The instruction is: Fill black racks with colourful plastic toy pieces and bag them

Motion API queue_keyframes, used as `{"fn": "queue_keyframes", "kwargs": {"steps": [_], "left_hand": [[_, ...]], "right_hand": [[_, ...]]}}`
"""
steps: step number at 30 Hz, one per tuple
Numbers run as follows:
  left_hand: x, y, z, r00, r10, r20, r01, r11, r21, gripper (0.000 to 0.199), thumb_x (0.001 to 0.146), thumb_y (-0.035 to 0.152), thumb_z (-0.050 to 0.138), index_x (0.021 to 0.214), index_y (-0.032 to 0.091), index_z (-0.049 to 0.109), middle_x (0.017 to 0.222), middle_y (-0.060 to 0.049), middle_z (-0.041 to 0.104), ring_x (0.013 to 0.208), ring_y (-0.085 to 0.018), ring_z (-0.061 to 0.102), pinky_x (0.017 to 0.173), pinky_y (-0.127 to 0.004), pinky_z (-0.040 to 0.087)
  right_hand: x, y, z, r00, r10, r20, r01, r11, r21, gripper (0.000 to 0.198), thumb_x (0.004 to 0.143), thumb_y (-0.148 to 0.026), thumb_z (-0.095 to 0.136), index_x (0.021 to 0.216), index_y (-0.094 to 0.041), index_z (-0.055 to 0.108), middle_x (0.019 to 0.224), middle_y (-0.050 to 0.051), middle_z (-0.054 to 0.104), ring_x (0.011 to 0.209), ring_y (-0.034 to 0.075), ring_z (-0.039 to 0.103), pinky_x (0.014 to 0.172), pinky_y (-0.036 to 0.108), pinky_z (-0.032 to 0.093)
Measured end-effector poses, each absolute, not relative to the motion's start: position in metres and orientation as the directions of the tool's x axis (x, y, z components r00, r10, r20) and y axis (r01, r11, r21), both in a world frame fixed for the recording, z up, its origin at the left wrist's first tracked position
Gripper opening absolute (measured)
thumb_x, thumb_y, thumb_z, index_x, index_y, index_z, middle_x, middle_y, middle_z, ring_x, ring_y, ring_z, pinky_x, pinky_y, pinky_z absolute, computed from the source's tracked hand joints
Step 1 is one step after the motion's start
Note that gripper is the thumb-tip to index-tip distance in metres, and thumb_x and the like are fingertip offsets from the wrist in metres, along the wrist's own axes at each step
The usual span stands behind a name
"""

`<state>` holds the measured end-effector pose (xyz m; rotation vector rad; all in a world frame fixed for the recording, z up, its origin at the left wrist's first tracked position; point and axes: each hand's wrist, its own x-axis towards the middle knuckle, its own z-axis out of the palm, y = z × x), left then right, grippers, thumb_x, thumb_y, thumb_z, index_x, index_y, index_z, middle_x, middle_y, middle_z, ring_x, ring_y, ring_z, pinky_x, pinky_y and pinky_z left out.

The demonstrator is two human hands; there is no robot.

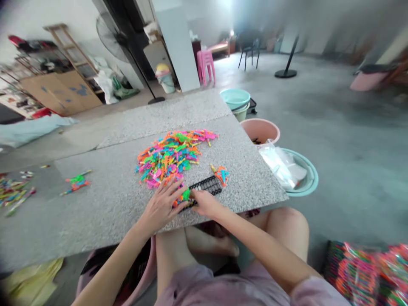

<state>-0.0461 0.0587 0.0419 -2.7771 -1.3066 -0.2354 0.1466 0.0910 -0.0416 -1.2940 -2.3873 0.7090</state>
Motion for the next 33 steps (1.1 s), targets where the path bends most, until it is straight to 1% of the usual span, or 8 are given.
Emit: {"fn": "queue_keyframes", "kwargs": {"steps": [4,6,9,12,17,22,28,33], "left_hand": [[-0.049,0.062,0.038,0.638,0.749,0.178,0.764,-0.645,-0.026,0.037,0.094,0.041,0.054,0.126,0.023,0.058,0.146,-0.009,0.047,0.142,-0.032,0.03,0.114,-0.055,0.029],[-0.05,0.063,0.039,0.636,0.75,0.18,0.766,-0.642,-0.028,0.036,0.094,0.04,0.055,0.124,0.022,0.059,0.145,-0.009,0.047,0.142,-0.032,0.031,0.115,-0.055,0.028],[-0.054,0.062,0.044,0.654,0.742,0.146,0.752,-0.659,-0.013,0.036,0.094,0.04,0.054,0.123,0.021,0.06,0.145,-0.009,0.048,0.141,-0.03,0.033,0.116,-0.053,0.028],[-0.057,0.061,0.048,0.668,0.738,0.097,0.741,-0.671,0.003,0.036,0.094,0.04,0.054,0.125,0.022,0.058,0.146,-0.008,0.047,0.141,-0.029,0.034,0.116,-0.053,0.028],[-0.056,0.061,0.047,0.655,0.749,0.1,0.753,-0.658,0.005,0.034,0.095,0.04,0.052,0.123,0.022,0.059,0.146,-0.009,0.046,0.143,-0.029,0.029,0.117,-0.054,0.024],[-0.056,0.063,0.043,0.661,0.741,0.117,0.747,-0.665,-0.006,0.032,0.095,0.038,0.053,0.121,0.021,0.06,0.147,-0.011,0.044,0.144,-0.029,0.027,0.118,-0.053,0.022],[-0.056,0.063,0.042,0.659,0.739,0.139,0.748,-0.663,-0.017,0.029,0.094,0.036,0.054,0.119,0.021,0.06,0.149,-0.01,0.042,0.144,-0.029,0.026,0.117,-0.054,0.024],[-0.052,0.062,0.044,0.665,0.722,0.192,0.739,-0.673,-0.03,0.027,0.094,0.033,0.055,0.118,0.022,0.061,0.151,-0.01,0.04,0.145,-0.03,0.025,0.116,-0.055,0.025]], "right_hand": [[0.203,0.152,-0.034,-0.533,0.813,0.236,0.79,0.578,-0.207,0.025,0.088,-0.005,0.051,0.108,-0.017,0.062,0.12,0.013,0.062,0.104,0.023,0.056,0.086,0.032,0.044],[0.218,0.183,-0.031,-0.738,0.662,0.129,0.667,0.745,-0.007,0.02,0.091,-0.007,0.049,0.1,-0.015,0.065,0.114,0.013,0.063,0.1,0.024,0.057,0.081,0.032,0.045],[0.233,0.211,-0.033,-0.904,0.423,-0.063,0.417,0.905,0.084,0.018,0.092,-0.007,0.05,0.088,-0.014,0.066,0.097,0.011,0.066,0.095,0.022,0.058,0.075,0.029,0.046],[0.254,0.216,-0.036,-0.913,0.404,-0.06,0.404,0.915,0.007,0.017,0.088,-0.005,0.054,0.081,-0.015,0.066,0.089,0.009,0.067,0.091,0.02,0.06,0.074,0.027,0.046],[0.243,0.178,-0.045,-0.563,0.803,0.194,0.646,0.574,-0.503,0.022,0.085,-0.013,0.059,0.106,-0.017,0.061,0.09,0.005,0.069,0.077,0.017,0.064,0.071,0.025,0.047],[0.15,0.139,-0.061,-0.385,0.911,0.146,0.438,0.32,-0.84,0.016,0.081,-0.019,0.063,0.098,-0.017,0.063,0.086,0.002,0.07,0.076,0.016,0.066,0.073,0.025,0.049],[0.114,0.145,-0.065,-0.539,0.806,0.243,0.448,0.519,-0.728,0.024,0.071,-0.01,0.069,0.094,-0.016,0.067,0.098,0.008,0.067,0.093,0.022,0.062,0.082,0.028,0.047],[0.118,0.147,-0.054,-0.615,0.774,0.152,0.572,0.571,-0.59,0.034,0.076,-0.014,0.068,0.111,-0.013,0.064,0.1,0.012,0.067,0.092,0.025,0.063,0.08,0.03,0.048]]}}
